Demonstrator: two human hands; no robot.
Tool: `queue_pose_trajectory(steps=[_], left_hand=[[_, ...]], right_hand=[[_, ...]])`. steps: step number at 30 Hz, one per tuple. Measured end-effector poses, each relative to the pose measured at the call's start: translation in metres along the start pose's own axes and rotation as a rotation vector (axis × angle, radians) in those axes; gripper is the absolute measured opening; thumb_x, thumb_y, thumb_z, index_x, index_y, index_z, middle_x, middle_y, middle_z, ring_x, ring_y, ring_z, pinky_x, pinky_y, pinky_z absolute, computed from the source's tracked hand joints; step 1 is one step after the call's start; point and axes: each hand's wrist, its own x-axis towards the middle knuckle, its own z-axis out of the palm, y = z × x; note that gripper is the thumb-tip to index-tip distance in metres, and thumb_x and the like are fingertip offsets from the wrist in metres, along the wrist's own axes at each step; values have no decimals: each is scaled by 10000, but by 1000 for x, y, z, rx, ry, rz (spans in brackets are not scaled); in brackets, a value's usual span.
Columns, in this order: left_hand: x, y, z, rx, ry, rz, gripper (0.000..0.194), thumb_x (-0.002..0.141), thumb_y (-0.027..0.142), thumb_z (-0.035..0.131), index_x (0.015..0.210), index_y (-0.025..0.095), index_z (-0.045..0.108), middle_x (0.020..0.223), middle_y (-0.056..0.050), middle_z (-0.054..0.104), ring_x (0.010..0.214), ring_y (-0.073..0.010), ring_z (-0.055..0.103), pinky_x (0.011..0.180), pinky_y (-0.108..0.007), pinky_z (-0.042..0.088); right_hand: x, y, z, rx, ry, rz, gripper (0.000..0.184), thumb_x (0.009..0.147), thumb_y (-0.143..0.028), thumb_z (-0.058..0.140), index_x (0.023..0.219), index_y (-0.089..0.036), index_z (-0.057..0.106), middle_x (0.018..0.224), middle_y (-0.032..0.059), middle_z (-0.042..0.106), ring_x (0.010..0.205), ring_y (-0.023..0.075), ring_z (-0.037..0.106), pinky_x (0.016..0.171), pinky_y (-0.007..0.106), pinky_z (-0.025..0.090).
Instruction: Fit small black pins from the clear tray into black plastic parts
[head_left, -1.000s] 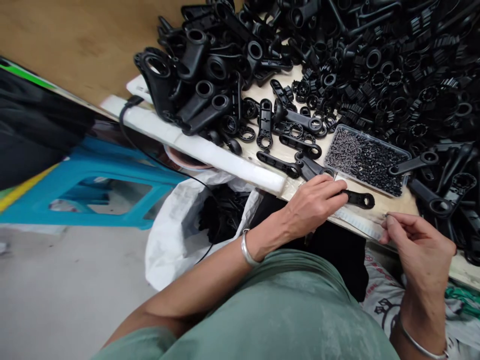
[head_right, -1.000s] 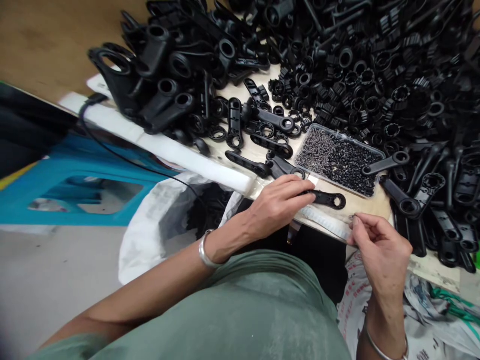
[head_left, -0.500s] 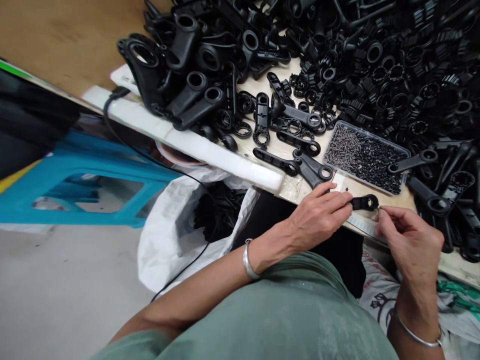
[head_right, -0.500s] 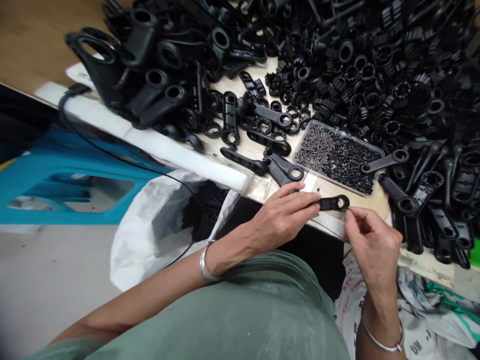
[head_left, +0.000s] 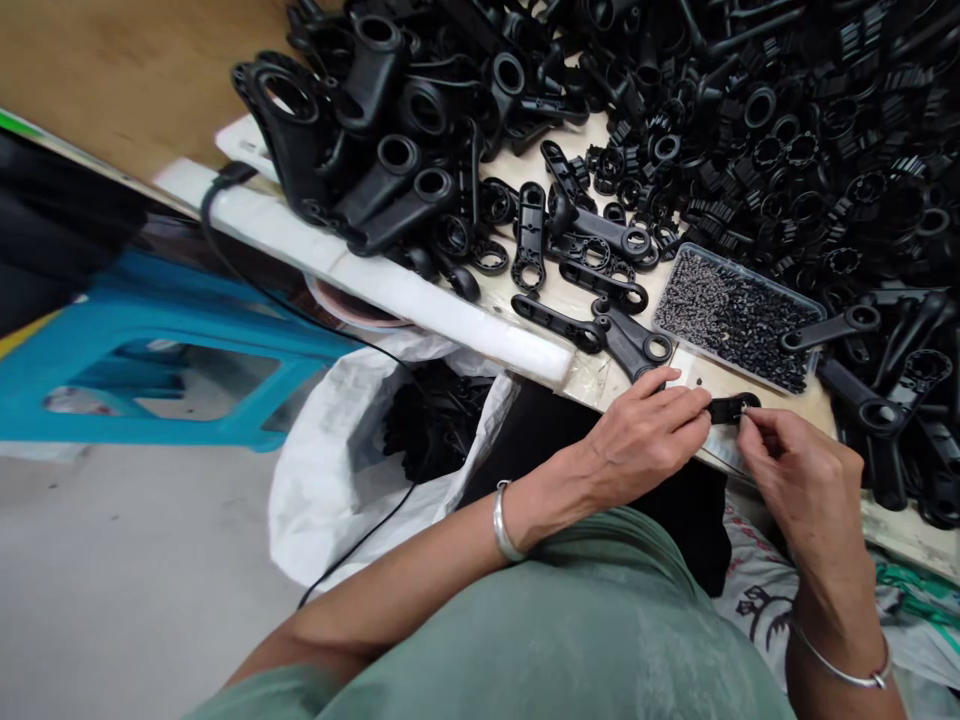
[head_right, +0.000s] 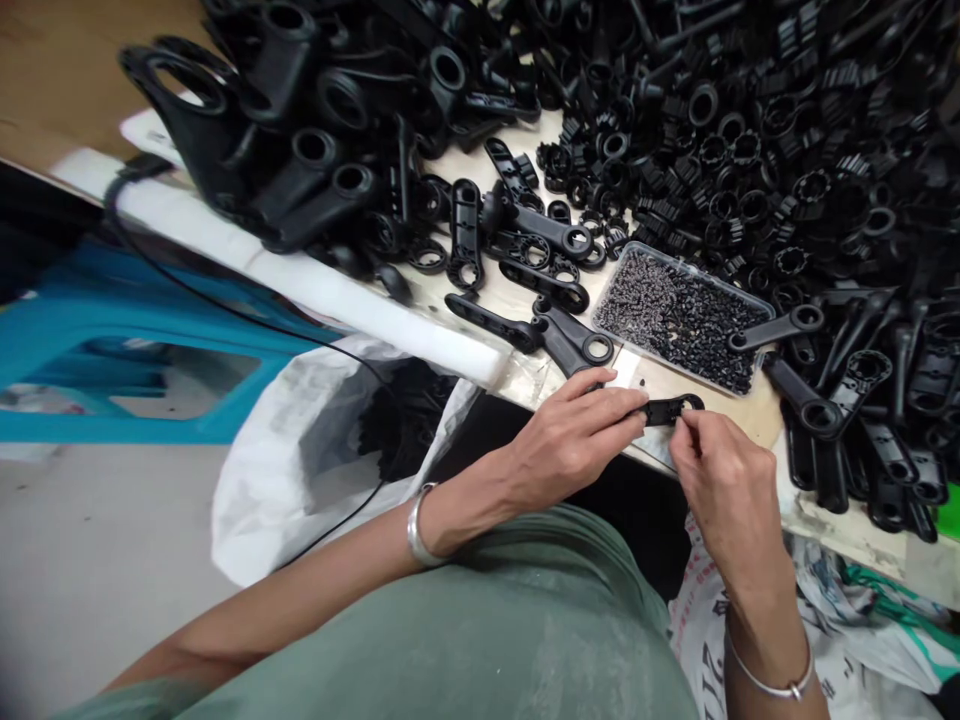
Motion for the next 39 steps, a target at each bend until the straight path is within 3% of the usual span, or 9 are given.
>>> queue_pose_trajectory(steps=[6,9,12,15,28,35,39], left_hand=[[1,2,0,-7,5,-9,261,1003,76,422,913,117,664,1019,-81,743,888,-132,699,1009,-326,494],[1,2,0,-20,8,-9,261,998,66,422,919,110,667,1027,-89,741,900,-138,699,997,-323,502],[1,2,-1,-25,-1,-3,275,1001,62,410,920,108,669,1030,-93,739,905,-138,697,993,-318,504],[2,1,-1,-36,1,-3,277,998,56,411,910,98,671,1023,-102,737,915,-147,696,993,-325,503],[2,2,-3,-28,-5,-1,252,997,66,435,914,93,671,1022,-107,734,919,-149,696,1001,-327,518],[1,3,-1,-49,31,20,231,983,58,463,895,81,675,1028,-123,739,918,-158,706,991,-318,547],[1,3,-1,-49,52,20,239,979,44,460,889,84,678,1027,-122,749,929,-154,713,1011,-320,556]], right_hand=[[1,-8,-1,-49,-69,-6,283,976,-305,460,871,-163,681,717,80,705,634,192,676,594,286,480],[-1,-7,-3,139,-99,193,270,950,-366,527,887,-171,703,665,49,691,553,163,640,563,266,480],[2,-2,-6,440,-209,434,316,914,-463,585,865,-176,705,540,-3,619,435,124,553,477,237,453],[8,1,-8,627,-263,537,385,866,-536,630,741,-173,664,495,-5,590,401,108,519,422,217,418],[7,-5,-11,298,-313,522,366,925,-501,502,806,-201,675,538,-22,627,480,125,574,569,250,454],[13,-9,-15,170,-341,414,336,934,-430,463,740,-217,635,502,-30,614,448,124,583,571,246,431],[17,-14,-14,74,-315,283,272,918,-325,457,708,-210,585,477,-14,599,439,138,598,547,245,405]])
